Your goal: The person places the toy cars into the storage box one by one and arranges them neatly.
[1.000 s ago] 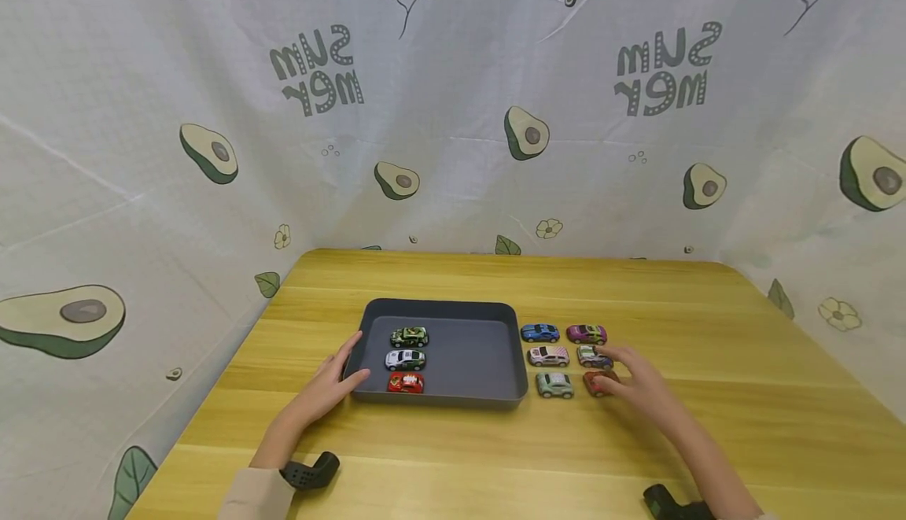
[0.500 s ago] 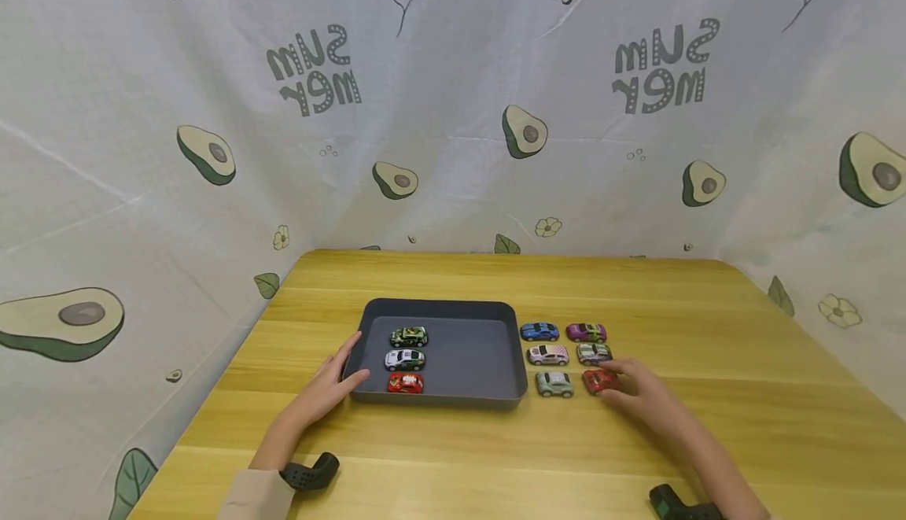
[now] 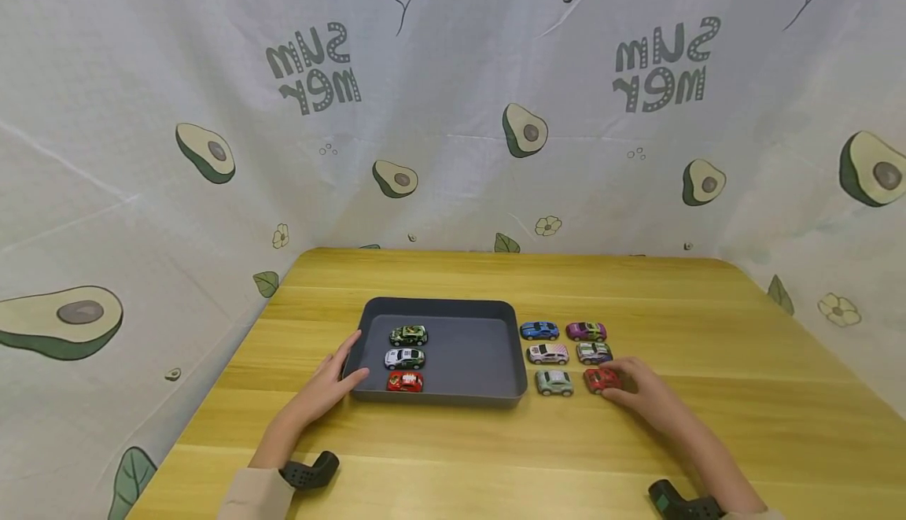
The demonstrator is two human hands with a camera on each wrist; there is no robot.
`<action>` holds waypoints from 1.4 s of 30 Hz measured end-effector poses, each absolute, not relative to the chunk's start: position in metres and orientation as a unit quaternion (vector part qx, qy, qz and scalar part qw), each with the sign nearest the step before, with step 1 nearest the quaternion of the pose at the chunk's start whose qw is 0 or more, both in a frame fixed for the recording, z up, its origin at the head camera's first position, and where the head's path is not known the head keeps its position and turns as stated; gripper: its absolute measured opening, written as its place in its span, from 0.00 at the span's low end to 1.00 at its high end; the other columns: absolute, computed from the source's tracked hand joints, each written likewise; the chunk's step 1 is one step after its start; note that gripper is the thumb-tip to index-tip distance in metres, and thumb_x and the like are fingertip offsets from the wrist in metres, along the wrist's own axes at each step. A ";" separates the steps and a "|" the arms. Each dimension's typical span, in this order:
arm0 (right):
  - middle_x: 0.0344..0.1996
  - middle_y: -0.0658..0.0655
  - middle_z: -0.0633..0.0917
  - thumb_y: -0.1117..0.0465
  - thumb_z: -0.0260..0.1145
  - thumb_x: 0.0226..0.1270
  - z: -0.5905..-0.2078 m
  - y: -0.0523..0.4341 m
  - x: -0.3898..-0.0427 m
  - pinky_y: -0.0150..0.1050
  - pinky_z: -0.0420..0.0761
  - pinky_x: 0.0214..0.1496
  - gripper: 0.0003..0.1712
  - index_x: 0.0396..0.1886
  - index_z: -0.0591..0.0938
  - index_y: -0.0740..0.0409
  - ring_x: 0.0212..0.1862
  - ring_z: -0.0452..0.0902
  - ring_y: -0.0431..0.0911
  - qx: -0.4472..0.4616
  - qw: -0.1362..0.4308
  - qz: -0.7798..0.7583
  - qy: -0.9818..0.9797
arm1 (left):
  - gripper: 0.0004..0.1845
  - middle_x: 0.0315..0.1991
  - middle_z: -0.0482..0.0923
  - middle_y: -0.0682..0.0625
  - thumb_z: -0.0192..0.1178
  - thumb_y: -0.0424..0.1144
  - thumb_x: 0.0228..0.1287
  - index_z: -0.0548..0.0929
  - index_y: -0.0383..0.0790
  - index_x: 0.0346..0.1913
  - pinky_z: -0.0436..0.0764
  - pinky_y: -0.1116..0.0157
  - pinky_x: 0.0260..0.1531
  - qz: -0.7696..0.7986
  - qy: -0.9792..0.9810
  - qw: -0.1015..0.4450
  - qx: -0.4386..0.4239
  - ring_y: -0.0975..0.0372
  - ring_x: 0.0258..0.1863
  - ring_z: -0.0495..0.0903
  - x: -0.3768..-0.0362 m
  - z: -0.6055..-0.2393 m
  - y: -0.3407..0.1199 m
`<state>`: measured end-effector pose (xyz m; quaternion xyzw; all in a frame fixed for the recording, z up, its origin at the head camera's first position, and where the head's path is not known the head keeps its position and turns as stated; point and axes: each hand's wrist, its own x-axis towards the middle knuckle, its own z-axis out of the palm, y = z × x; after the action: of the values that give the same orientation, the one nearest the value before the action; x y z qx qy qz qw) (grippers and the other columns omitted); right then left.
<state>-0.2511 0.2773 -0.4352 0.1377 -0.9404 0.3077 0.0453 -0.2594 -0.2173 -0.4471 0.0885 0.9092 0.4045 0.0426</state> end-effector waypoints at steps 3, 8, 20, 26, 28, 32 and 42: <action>0.44 0.66 0.77 0.59 0.67 0.53 -0.436 0.278 -0.252 0.63 0.66 0.54 0.24 0.48 0.77 0.68 0.50 0.71 0.64 0.137 0.045 0.302 -0.942 | 0.37 0.71 0.46 0.37 0.49 0.54 0.64 0.44 0.55 0.72 0.45 0.31 0.57 0.404 0.910 0.042 0.088 0.34 0.68 0.39 -0.259 -0.447 -0.217; 0.43 0.66 0.78 0.57 0.68 0.53 -0.435 0.279 -0.250 0.62 0.67 0.54 0.24 0.46 0.78 0.68 0.50 0.72 0.64 0.131 0.046 0.301 -0.944 | 0.37 0.71 0.46 0.37 0.49 0.54 0.64 0.44 0.56 0.72 0.46 0.31 0.57 0.403 0.910 0.042 0.088 0.34 0.68 0.39 -0.260 -0.448 -0.217; 0.45 0.69 0.78 0.55 0.65 0.57 -0.428 0.277 -0.248 0.54 0.75 0.49 0.27 0.49 0.75 0.72 0.46 0.77 0.61 0.101 0.012 0.317 -0.943 | 0.37 0.71 0.47 0.37 0.49 0.54 0.64 0.45 0.56 0.72 0.47 0.31 0.57 0.400 0.912 0.039 0.088 0.35 0.68 0.41 -0.260 -0.448 -0.217; 0.47 0.72 0.77 0.54 0.64 0.58 -0.424 0.274 -0.247 0.57 0.74 0.50 0.26 0.48 0.76 0.70 0.48 0.74 0.66 0.092 0.017 0.323 -0.942 | 0.37 0.71 0.47 0.38 0.49 0.54 0.64 0.45 0.56 0.72 0.46 0.32 0.58 0.403 0.910 0.038 0.089 0.35 0.68 0.41 -0.260 -0.449 -0.217; 0.48 0.71 0.77 0.53 0.64 0.59 -0.423 0.273 -0.247 0.58 0.73 0.50 0.25 0.48 0.76 0.69 0.49 0.74 0.67 0.089 0.022 0.322 -0.942 | 0.37 0.71 0.47 0.38 0.49 0.54 0.64 0.45 0.56 0.72 0.46 0.32 0.58 0.404 0.910 0.037 0.090 0.35 0.68 0.41 -0.260 -0.449 -0.217; 0.46 0.70 0.79 0.52 0.64 0.59 -0.417 0.270 -0.247 0.57 0.74 0.49 0.25 0.47 0.77 0.69 0.48 0.74 0.66 0.090 0.032 0.314 -0.945 | 0.37 0.71 0.46 0.38 0.49 0.53 0.65 0.45 0.55 0.72 0.45 0.32 0.58 0.404 0.909 0.038 0.092 0.36 0.68 0.41 -0.260 -0.450 -0.218; 0.46 0.69 0.80 0.51 0.64 0.58 -0.402 0.256 -0.249 0.58 0.74 0.49 0.26 0.48 0.77 0.68 0.49 0.74 0.67 0.101 0.046 0.286 -0.952 | 0.37 0.72 0.46 0.38 0.49 0.54 0.65 0.44 0.55 0.72 0.44 0.32 0.59 0.404 0.909 0.043 0.090 0.36 0.69 0.40 -0.261 -0.448 -0.217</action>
<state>-0.2489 0.2559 -0.4023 0.1011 -0.9518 0.2860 0.0459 -0.2608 -0.2173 -0.4482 0.0903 0.9092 0.4041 0.0431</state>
